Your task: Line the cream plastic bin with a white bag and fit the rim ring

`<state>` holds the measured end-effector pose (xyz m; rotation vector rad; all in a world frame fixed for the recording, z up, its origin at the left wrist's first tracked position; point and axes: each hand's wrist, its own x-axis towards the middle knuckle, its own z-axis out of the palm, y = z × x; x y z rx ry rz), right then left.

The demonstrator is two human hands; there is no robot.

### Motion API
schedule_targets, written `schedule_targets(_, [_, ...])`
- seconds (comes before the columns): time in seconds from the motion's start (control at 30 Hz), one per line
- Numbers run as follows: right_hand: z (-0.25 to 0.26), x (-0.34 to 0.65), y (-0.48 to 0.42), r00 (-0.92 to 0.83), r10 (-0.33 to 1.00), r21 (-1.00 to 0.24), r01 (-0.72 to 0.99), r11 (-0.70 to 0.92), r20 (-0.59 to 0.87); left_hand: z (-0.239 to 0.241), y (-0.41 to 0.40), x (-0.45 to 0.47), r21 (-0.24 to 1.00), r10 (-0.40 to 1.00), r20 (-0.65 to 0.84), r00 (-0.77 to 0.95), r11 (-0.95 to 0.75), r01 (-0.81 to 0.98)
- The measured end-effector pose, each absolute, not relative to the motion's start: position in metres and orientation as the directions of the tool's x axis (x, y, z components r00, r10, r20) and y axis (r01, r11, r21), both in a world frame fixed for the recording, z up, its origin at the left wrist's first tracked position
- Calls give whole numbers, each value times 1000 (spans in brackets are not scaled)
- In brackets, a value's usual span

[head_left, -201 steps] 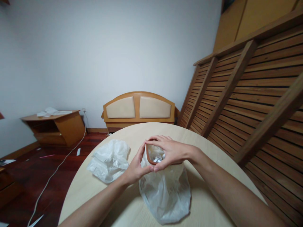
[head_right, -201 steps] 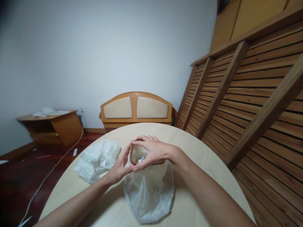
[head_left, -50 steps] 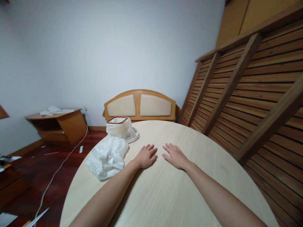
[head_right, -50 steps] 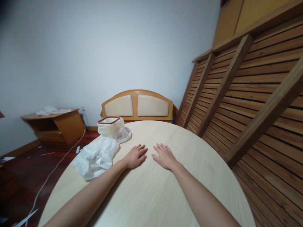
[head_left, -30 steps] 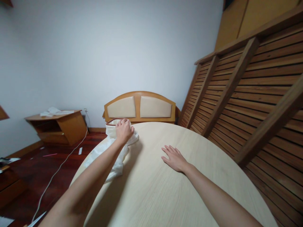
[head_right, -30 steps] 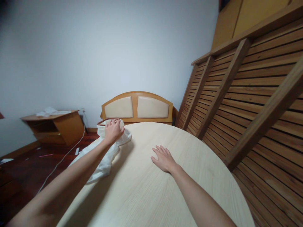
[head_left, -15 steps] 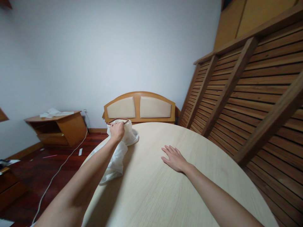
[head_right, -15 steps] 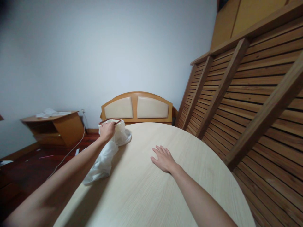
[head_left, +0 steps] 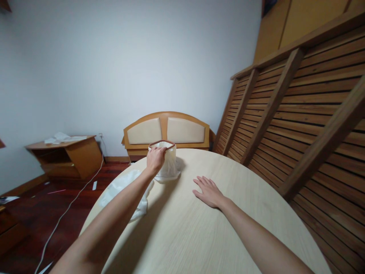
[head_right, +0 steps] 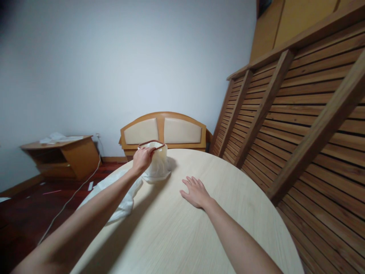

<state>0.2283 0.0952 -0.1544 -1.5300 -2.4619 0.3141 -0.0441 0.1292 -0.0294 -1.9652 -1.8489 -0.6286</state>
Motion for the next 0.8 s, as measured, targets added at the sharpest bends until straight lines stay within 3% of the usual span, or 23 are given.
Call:
schedule_targets(0.2, [-155, 229, 99, -365, 901, -382, 818, 430, 233, -43, 106, -9, 55, 829, 538, 154, -217, 975])
schedule_targets(0.57, [-148, 237, 106, -86, 931, -484, 836, 261, 354, -44, 73, 13, 103, 826, 484, 288, -381, 919])
schedule_targets(0.7, [-128, 241, 109, 44, 901, -558, 798, 228, 431, -31, 63, 8, 122, 837, 426, 342, -428, 896])
schedule_targets(0.8, [-99, 241, 114, 92, 852, -614, 733, 293, 516, -21, 56, 2, 139, 844, 385, 373, -452, 881])
